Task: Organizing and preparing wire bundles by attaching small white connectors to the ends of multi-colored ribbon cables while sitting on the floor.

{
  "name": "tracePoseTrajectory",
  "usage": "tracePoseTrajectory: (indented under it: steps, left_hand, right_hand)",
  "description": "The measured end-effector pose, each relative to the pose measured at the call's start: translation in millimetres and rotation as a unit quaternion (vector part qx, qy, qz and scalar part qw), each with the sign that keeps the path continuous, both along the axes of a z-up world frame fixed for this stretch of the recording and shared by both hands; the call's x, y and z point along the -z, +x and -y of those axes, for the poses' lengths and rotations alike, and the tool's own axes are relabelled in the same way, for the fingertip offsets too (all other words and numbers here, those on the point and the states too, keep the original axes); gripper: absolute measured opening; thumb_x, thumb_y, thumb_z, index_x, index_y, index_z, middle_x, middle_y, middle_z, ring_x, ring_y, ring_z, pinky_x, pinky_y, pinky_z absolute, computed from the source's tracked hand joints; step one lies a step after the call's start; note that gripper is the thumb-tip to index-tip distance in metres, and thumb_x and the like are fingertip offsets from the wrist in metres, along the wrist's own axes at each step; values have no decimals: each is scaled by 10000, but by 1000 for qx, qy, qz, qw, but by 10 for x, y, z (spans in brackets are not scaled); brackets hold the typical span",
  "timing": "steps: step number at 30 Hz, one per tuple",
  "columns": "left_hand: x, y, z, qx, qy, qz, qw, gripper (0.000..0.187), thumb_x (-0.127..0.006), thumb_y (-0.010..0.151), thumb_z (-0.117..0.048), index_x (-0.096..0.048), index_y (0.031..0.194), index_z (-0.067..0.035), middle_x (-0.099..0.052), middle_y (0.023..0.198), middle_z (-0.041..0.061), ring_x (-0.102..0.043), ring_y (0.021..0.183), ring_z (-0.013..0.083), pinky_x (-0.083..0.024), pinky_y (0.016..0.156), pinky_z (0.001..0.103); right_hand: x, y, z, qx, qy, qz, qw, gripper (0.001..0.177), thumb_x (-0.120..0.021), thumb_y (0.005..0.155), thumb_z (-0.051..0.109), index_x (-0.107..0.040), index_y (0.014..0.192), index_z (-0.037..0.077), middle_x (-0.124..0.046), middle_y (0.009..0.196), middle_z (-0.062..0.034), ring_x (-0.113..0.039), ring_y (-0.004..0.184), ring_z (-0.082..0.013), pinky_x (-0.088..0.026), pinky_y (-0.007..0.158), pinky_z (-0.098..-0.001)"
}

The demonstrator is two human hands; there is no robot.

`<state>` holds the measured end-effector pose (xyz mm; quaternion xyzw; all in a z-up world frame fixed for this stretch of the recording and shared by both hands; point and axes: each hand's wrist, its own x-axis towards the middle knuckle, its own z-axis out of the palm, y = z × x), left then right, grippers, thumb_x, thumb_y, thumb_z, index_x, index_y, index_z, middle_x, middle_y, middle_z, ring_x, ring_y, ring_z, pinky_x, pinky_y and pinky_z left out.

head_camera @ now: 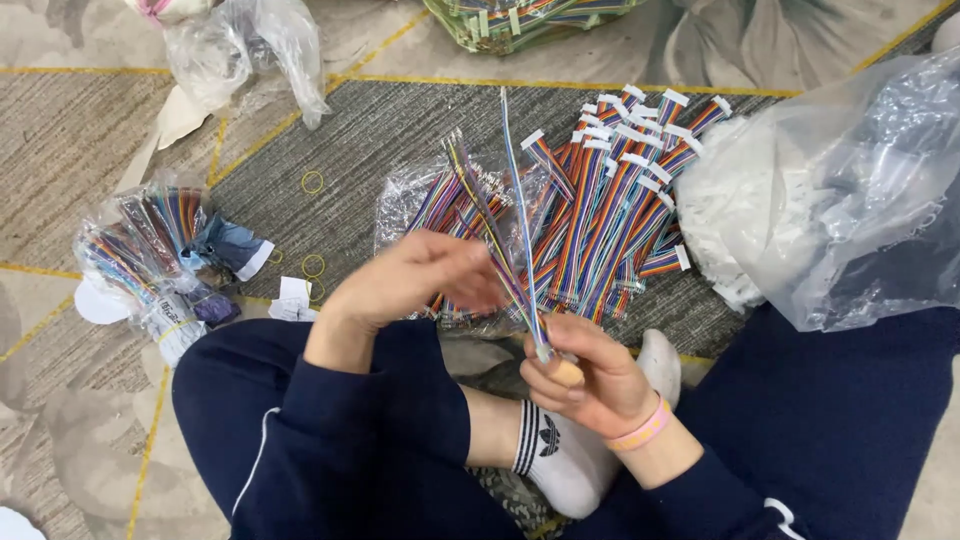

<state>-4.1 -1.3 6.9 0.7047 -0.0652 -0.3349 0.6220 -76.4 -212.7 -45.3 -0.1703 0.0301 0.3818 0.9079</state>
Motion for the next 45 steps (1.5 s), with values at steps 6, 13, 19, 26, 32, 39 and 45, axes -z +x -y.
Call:
tracePoseTrajectory:
  steps: [6,13,19,26,32,39,45]
  left_hand:
    - [358,-150,385,-80,-250,-57,963,276,-614,881,-217,-654,977,39,-681,961,182,-650,960,243,-538,816,325]
    - [633,-136,415,-154,-123,-58,979,220,-706,829,-164,-638,695,-4,-606,596,82,-567,551,99,-453,469,185]
    - [441,-115,490,-170,-117,-13,978,221,-724,820,-210,-676,891,-6,-683,749,109,-654,695,124,-534,595,241]
    - [292,-204,590,-104,-173,-17,979,741,-670,819,-107,-267,1438,-48,-591,1156,284,-577,1085,356,-480,923,428]
    - [516,-317,618,-72,-171,-30,982,454,-689,818,-126,-556,1233,-1,-655,1039,197,-622,956,217,-511,851,329]
    - [378,-313,725,-184,-161,-10,970,206,-678,831,-108,-695,995,15,-712,819,114,-611,764,73,-542,706,242]
    - [430,-344,739,-180,-129,-12,975,166,-697,827,-119,-714,934,8,-707,734,102,-610,753,74,-538,678,228]
  right_hand:
    - [165,-105,-34,5,85,-73,994,271,-373,915,167,-553,959,-30,-280,497,39,-328,362,-59,-306,344,-159]
    - [28,-1,103,74,-338,2,938,303,-540,951,289,-569,784,38,-311,436,21,-263,312,-42,-190,300,-153]
    - [-116,51,93,98,-384,7,918,165,-593,869,81,-652,895,-71,-338,407,-16,-288,292,-57,-222,276,-153]
    - [77,67,192,149,-322,20,935,195,-567,832,-7,-640,984,-105,-320,420,-32,-275,319,-70,-233,313,-167]
    - [-83,62,167,146,-314,20,938,145,-561,835,0,-643,895,-104,-310,406,-37,-269,312,-68,-234,316,-177]
    - [26,43,135,147,-445,79,880,118,-608,828,-11,-666,743,-68,-368,385,-32,-278,333,-32,-219,310,-145]
    - [80,29,168,149,-495,94,851,101,-636,792,-13,-679,702,-27,-341,394,-13,-266,374,-22,-217,342,-134]
